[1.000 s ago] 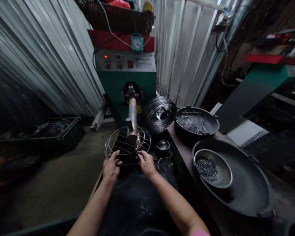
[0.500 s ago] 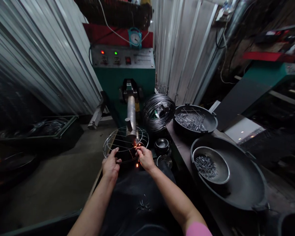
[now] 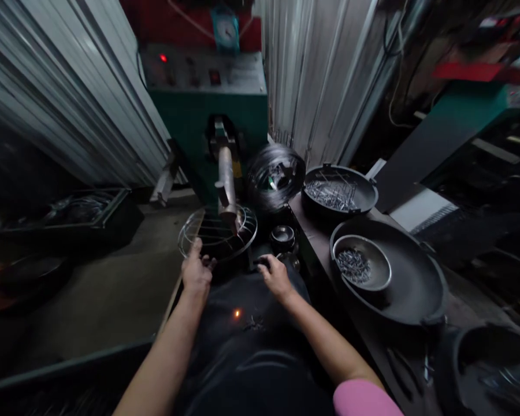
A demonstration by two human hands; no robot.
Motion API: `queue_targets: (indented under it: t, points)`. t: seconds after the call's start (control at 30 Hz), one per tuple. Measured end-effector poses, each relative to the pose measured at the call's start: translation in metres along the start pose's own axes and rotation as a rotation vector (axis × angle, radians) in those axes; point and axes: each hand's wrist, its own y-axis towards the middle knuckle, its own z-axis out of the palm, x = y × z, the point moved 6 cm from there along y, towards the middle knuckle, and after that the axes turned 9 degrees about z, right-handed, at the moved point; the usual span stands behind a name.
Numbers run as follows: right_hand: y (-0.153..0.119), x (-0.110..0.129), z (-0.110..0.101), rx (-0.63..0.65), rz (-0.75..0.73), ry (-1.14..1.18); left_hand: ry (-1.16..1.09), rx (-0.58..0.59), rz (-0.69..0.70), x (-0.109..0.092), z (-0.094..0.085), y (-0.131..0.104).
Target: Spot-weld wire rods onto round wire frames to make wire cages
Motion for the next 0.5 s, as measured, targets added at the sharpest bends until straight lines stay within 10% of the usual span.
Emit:
queue_targets:
  t: [0.17, 0.33, 0.5]
  points:
    - [-0.053, -0.051, 0.002, 0.394, 0.063, -0.307, -0.072, 0.123, -0.081, 0.021, -0.056, 0.006]
    - [-0.080, -0.047, 0.044, 0.734, -0.080, -0.668, 0.134, 0.213, 0.096, 0.060, -0.127, -0.008]
    - [-0.098, -0.038, 0.086, 0.743, -0.305, -0.999, 0.293, 0.299, 0.338, 0.069, -0.142, -0.018]
